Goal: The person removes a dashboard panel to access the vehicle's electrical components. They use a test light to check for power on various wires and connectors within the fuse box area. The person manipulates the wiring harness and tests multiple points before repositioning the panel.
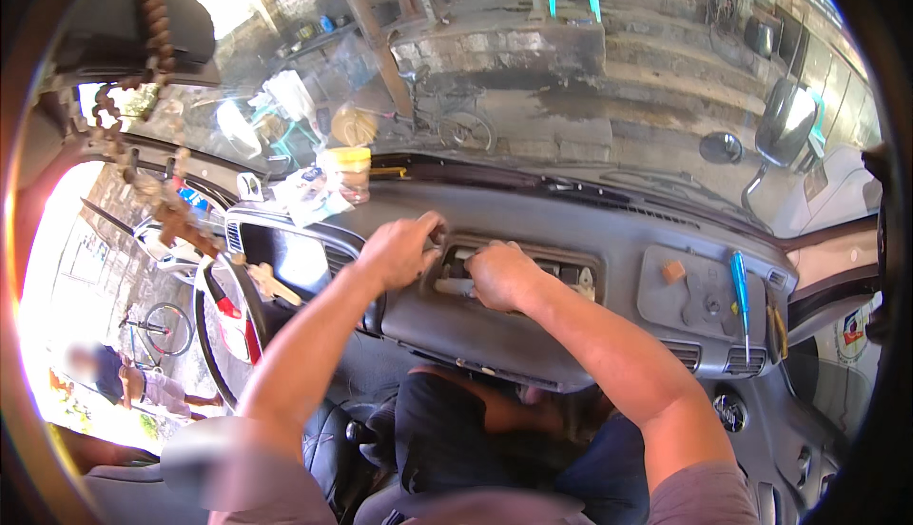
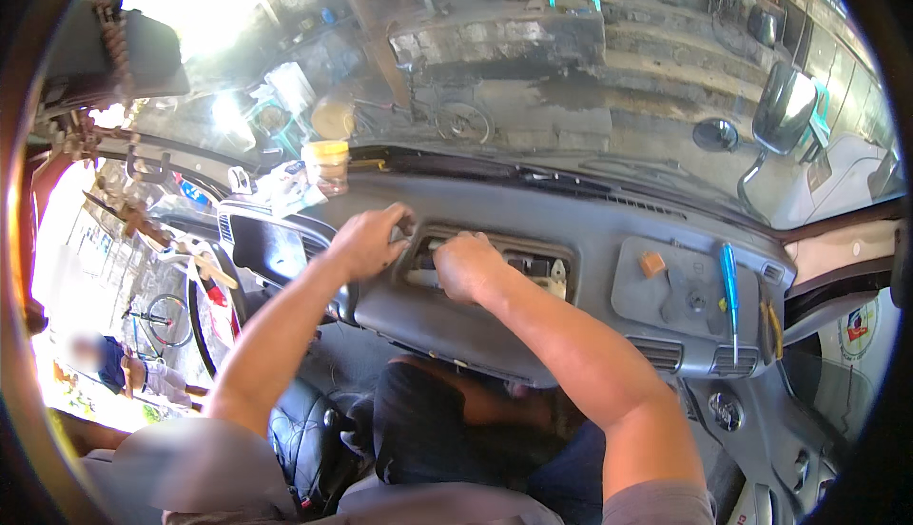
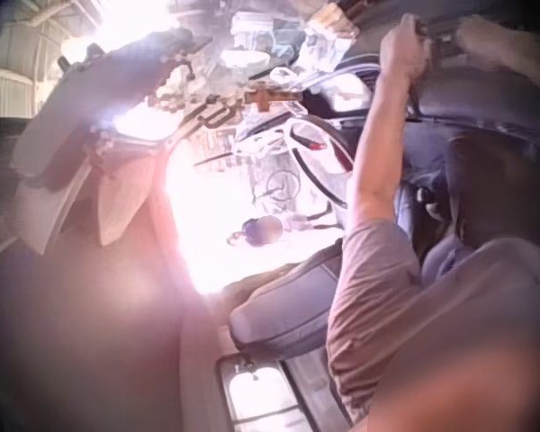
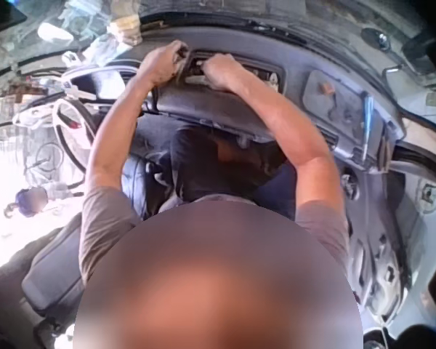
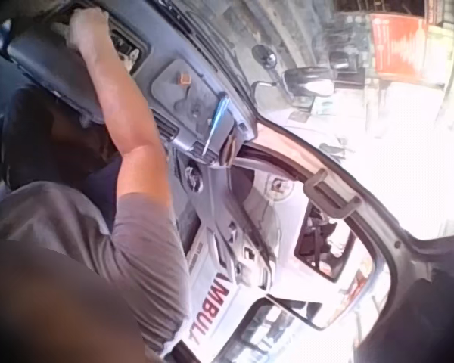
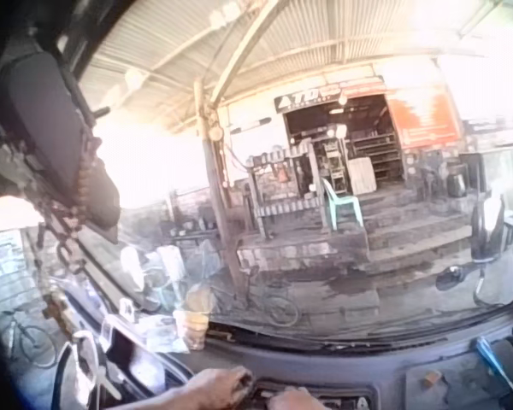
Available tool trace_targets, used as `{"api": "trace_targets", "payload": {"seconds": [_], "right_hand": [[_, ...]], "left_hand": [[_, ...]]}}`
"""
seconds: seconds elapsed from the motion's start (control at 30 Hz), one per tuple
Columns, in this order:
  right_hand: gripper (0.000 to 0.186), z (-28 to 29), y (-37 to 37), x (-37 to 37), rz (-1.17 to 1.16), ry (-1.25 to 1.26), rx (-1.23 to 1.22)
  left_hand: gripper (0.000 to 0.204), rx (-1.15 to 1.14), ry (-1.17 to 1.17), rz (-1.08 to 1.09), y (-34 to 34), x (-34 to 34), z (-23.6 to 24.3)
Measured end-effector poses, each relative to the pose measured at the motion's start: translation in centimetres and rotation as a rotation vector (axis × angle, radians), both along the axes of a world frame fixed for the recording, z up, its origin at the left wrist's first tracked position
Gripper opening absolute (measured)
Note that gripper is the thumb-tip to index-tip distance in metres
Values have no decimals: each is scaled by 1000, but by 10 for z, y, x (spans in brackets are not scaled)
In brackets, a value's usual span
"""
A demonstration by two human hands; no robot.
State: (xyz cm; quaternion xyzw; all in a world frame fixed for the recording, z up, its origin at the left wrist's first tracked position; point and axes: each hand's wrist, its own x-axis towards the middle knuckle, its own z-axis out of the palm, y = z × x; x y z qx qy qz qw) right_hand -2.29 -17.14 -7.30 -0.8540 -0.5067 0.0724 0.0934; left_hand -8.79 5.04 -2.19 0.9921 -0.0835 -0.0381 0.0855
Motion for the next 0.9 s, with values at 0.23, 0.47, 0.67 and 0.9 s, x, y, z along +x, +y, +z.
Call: {"api": "trace_targets", "payload": {"seconds": [0.23,0.47,0.67,0.9], "right_hand": [[47,-1,27,15,-20,39,20],[51,9,46,34,272,41,-207],[47,-10,45,30,303,-96,-7],[41,-23,42,39,296,-37,-2]], "left_hand": [[38,-214,-484,-103,-10,-112,-72],[39,-269,-739,84,-32,-135,-118],[46,-275,-796,88,-20,-131,-138],[47,-260,-823,91,-19,-129,-147]]}}
